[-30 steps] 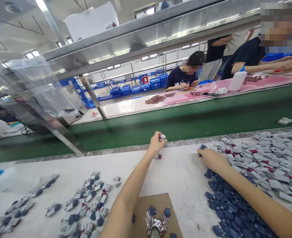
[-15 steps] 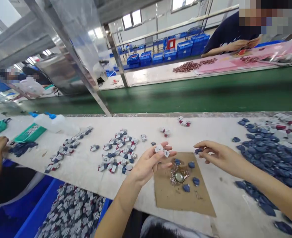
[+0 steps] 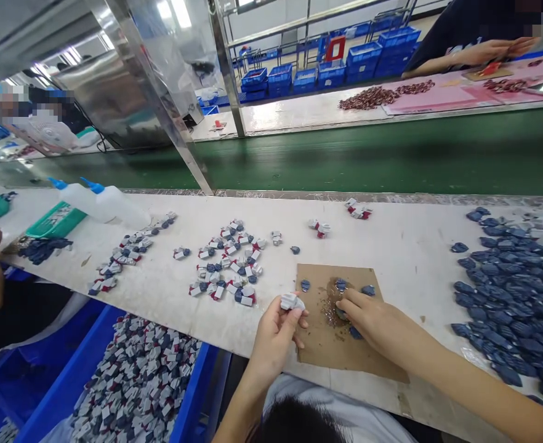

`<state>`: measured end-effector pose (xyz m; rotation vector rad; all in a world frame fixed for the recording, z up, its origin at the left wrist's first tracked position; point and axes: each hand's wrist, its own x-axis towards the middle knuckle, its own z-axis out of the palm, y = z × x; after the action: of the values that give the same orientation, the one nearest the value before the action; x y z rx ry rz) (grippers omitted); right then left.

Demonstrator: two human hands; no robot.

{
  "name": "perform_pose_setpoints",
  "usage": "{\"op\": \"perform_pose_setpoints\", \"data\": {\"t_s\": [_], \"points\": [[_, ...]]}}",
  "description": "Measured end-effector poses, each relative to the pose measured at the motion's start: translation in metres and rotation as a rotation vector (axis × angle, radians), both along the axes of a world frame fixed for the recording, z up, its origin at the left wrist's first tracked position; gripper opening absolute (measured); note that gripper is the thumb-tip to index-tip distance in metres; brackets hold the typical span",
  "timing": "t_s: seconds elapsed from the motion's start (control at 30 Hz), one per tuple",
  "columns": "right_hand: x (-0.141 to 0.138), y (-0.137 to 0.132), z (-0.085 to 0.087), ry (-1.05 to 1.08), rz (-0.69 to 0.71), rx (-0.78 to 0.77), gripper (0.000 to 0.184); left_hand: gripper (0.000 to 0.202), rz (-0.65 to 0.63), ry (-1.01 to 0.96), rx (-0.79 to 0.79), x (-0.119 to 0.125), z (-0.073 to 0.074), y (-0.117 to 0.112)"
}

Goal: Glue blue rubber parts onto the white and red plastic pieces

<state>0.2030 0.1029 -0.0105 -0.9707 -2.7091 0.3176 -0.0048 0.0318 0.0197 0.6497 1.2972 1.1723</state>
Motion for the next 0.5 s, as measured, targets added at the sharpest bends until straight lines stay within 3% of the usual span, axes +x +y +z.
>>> {"op": "perform_pose_setpoints", "data": {"t_s": [0.23,0.33,0.5], "points": [[0.001,0.01,0.009,-0.046,0.061,-0.102,0.024,0.027,-0.121,0.094,0.132,0.005,0.004,-0.004],[0.002,0.01,0.032,0.036,0.049,-0.195,0.019,0.02,-0.127,0.134,0.199,0.007,0.008,-0.003],[0.0,-0.005,0.078,0.509,-0.079,-0.517,0.014,0.015,-0.08,0.053,0.212,0.011,0.016,-0.001]]}}
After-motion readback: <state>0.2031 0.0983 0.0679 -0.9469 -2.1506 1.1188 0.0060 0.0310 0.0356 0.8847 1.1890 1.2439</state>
